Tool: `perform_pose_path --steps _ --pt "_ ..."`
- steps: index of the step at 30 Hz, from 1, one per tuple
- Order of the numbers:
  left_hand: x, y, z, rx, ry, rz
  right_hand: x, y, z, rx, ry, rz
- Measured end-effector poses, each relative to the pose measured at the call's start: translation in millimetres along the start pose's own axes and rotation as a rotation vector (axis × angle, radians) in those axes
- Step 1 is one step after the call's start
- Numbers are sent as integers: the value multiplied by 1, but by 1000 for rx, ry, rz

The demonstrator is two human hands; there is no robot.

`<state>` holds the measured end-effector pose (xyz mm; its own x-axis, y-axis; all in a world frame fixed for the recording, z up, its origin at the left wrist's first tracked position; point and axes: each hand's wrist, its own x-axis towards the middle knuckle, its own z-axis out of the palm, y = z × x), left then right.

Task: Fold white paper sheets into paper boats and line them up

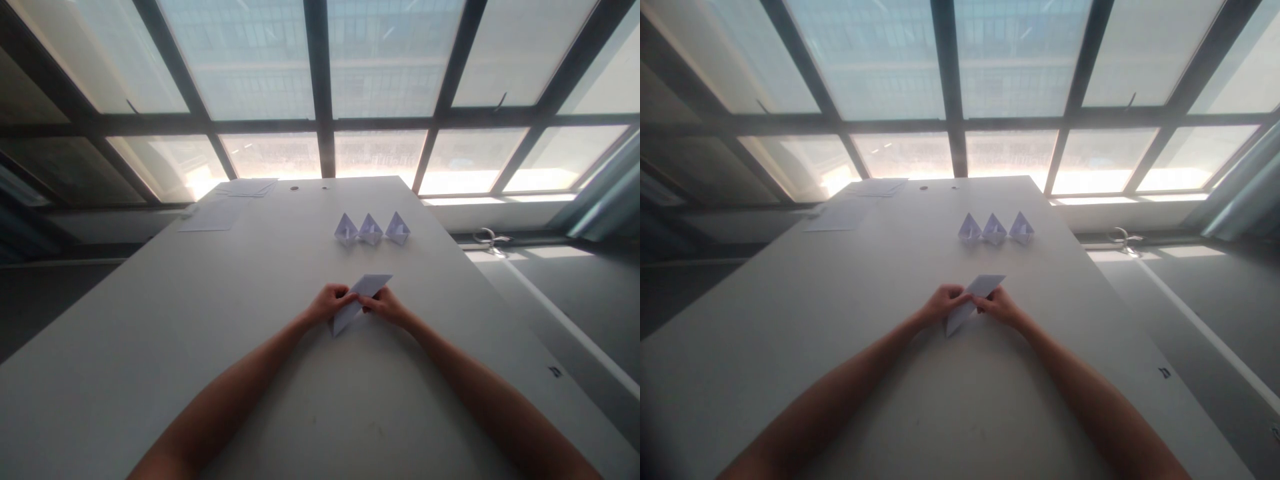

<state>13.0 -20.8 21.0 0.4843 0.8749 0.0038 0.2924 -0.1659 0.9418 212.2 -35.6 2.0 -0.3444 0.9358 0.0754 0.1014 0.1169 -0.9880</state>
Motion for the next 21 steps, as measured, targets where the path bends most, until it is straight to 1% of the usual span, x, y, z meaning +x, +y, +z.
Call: perform_pose_path --steps 9,21 --pt "-1 3 0 -17 -1 9 0 2 0 16 -4 -19" --pt "-1 2 0 13 16 12 0 2 0 -2 0 -44"
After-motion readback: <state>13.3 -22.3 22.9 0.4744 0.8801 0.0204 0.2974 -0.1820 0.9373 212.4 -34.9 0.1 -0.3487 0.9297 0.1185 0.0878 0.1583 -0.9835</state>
